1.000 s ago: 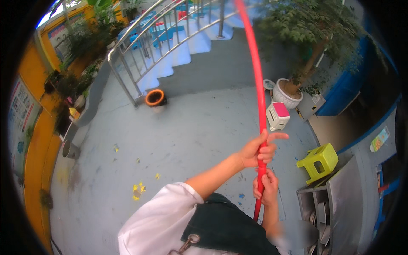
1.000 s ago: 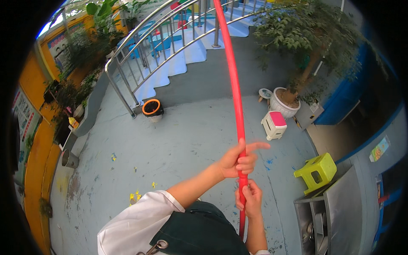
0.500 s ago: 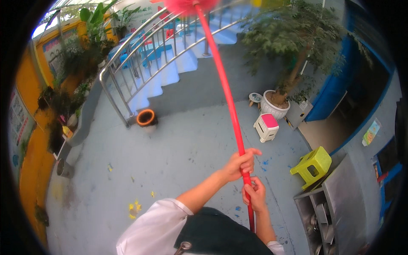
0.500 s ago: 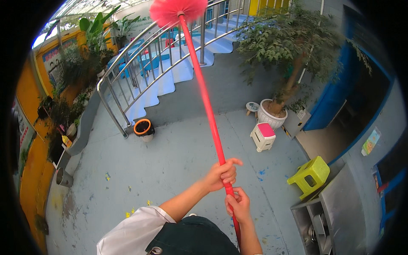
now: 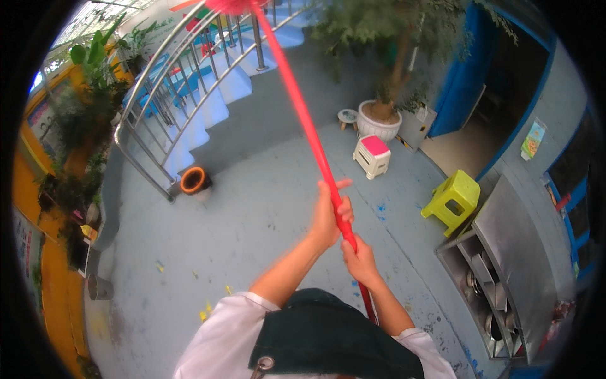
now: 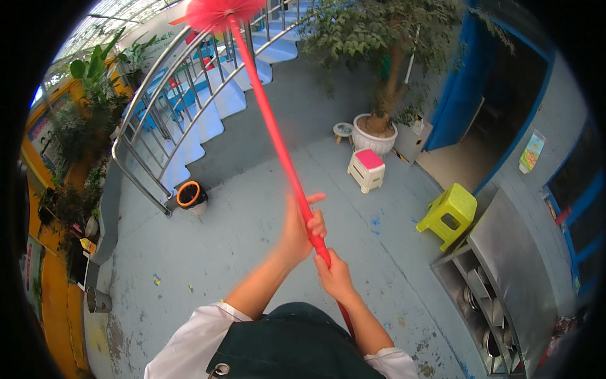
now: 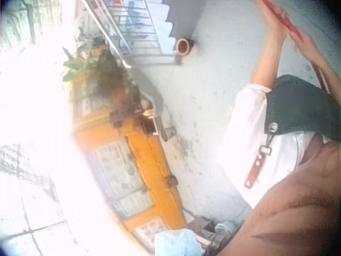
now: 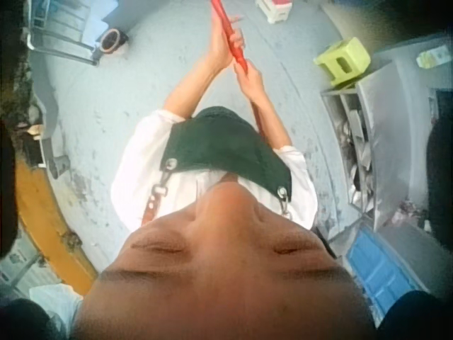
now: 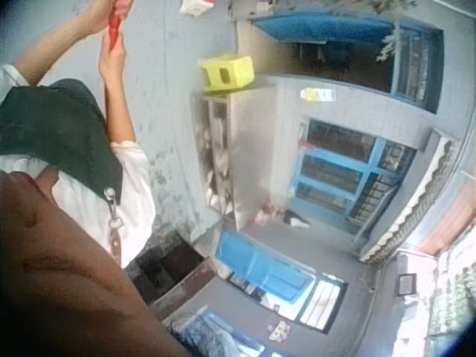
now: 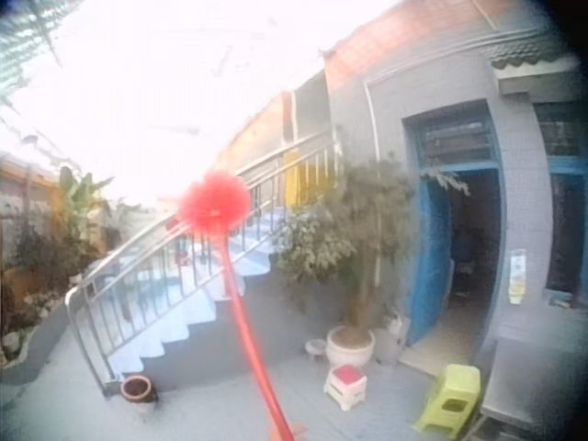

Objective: The person assembles a red broom by connecting two red plastic handle sections and attaching the brush head. They then move to a sink and wash an orange cloth under running water.

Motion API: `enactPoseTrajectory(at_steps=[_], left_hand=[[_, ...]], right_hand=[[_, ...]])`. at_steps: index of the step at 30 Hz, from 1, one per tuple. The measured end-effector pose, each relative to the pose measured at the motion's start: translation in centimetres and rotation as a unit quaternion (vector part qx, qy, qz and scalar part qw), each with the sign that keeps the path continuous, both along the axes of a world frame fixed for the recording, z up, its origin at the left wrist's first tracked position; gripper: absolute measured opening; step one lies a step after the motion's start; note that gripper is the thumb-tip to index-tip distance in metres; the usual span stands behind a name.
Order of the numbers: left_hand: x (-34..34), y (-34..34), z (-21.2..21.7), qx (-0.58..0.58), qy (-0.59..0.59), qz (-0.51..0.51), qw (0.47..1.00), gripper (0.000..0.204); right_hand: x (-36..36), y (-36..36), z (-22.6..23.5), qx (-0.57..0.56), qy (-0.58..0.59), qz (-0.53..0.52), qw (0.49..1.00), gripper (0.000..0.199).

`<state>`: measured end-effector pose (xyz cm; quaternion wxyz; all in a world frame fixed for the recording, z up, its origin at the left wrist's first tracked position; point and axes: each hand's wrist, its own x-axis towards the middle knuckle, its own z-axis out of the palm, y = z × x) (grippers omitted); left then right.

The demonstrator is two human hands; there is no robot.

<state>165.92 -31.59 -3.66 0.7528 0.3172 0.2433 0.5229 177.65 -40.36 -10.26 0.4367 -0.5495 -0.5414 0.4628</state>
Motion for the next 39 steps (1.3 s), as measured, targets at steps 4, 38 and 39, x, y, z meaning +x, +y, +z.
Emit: enactPoseTrajectory(at_steps=[4, 38, 39], left_hand=[[-0.3, 0.2, -1.4, 0.058, -0.131, -0.192, 0.971, 0.110], [-2.7, -3.4, -7.7, 0.020, -0.065, -0.218, 0.974, 0.037], [-2.6, -3.1, -7.8, 0.025, -0.075, -0.229, 0.970, 0.036]], right_hand=[[2.0, -0.5, 0.0, -0.200, 0.247, 0.130, 0.939, 0.025], [0.3, -2.8, -3.2, -0.266, 0.159, 0.177, 0.934, 0.027], [0.3, -2.5, -3.0, -0.288, 0.166, 0.168, 0.928, 0.025]])
